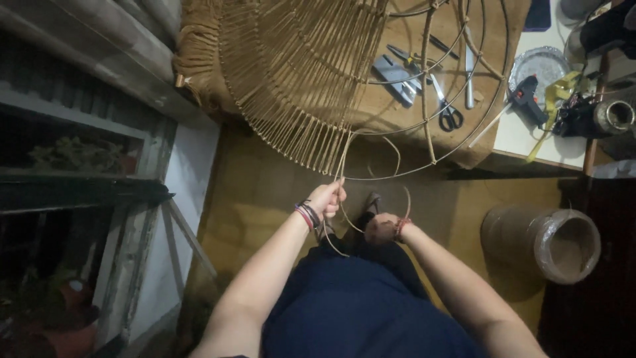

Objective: Weaving thin strands of material around a metal frame to create a furniture component

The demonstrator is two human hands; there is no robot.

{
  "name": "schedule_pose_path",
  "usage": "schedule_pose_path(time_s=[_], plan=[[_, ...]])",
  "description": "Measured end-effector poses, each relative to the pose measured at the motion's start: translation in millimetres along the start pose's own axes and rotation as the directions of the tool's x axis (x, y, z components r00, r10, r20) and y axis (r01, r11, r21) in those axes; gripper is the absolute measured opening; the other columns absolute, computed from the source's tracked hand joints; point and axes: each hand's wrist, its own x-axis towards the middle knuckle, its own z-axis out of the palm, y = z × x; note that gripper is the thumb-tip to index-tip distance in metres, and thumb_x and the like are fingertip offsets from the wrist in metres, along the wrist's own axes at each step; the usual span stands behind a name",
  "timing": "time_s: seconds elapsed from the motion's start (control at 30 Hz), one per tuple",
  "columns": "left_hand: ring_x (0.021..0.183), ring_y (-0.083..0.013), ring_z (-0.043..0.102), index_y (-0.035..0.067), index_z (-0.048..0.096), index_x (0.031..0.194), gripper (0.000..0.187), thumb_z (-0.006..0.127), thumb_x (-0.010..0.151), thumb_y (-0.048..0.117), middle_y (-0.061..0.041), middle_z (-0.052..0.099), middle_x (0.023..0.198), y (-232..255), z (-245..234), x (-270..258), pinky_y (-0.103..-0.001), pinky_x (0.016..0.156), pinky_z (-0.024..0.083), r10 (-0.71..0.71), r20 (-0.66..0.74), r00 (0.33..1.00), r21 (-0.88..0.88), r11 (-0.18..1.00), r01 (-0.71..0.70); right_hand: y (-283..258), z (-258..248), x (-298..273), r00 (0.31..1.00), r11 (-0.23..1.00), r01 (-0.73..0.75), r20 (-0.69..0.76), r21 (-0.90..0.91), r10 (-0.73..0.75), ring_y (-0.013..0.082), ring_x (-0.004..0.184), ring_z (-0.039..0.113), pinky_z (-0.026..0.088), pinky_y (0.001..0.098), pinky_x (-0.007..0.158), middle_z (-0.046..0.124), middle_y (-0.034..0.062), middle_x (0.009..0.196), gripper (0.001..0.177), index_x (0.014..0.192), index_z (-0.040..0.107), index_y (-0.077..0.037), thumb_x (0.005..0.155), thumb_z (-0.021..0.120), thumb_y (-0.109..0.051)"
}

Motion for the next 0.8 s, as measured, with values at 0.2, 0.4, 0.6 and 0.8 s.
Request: schedule_pose_path(time_s=[0.2, 0.4, 0.6, 0.8], plan=[[0.099, -0.0279, 0.076, 0.024, 0.081, 0.083, 0.047, 0.077, 0.073, 0.070, -0.006, 0.079, 0.085, 14, 2, -11, -0.034, 0.084, 0.060, 0.285, -0.240, 0.928, 0.895, 0.436, 0.098, 6, -82, 16, 0.895, -0.372, 0.439, -0.436, 0.818, 0.096, 0.0237, 0.089, 0.076, 0.063, 0.0349, 0.077, 0.077, 0.0134, 0.105, 0.047, 0.138, 0.061, -0.011, 0.101, 0.054, -0.039], [0.104, -0.0180, 0.074, 0.023, 0.084, 0.088, 0.051, 0.047, 0.101, 0.054, -0.004, 0.080, 0.090, -14, -16, 30, -0.026, 0.093, 0.054, 0.225, -0.196, 0.954, 0.554, 0.828, -0.082, -17, -40, -34, 0.739, 0.736, 0.582, -0.603, 0.346, -0.301, 0.0330, 0.084, 0.073, 0.057, 0.0415, 0.077, 0.075, 0.0141, 0.091, 0.019, 0.103, 0.078, -0.011, 0.098, 0.062, -0.021], [0.031, -0.0047, 0.028, 0.010, 0.055, 0.066, 0.054, 0.063, 0.096, 0.054, 0.008, 0.029, 0.047, 21, 3, -9, -0.019, 0.029, 0.023, -0.036, -0.016, 0.999, 0.352, 0.935, 0.039, -25, -25, -22, 0.995, 0.590, 0.096, -0.059, 0.801, -0.082, 0.0234, 0.096, 0.069, 0.056, 0.0298, 0.090, 0.077, 0.0085, 0.096, 0.043, 0.118, 0.076, -0.003, 0.100, 0.042, -0.021], [0.089, -0.0253, 0.077, 0.022, 0.079, 0.078, 0.031, 0.079, 0.075, 0.052, -0.002, 0.077, 0.078, -17, -21, 36, -0.033, 0.074, 0.060, 0.322, -0.153, 0.934, 0.959, 0.276, 0.062, 1, -107, -16, 0.736, -0.073, 0.662, -0.629, 0.746, 0.252, 0.0131, 0.035, 0.029, 0.030, 0.0262, 0.034, 0.029, 0.0005, 0.047, 0.051, 0.127, 0.065, -0.006, 0.113, 0.032, -0.041]])
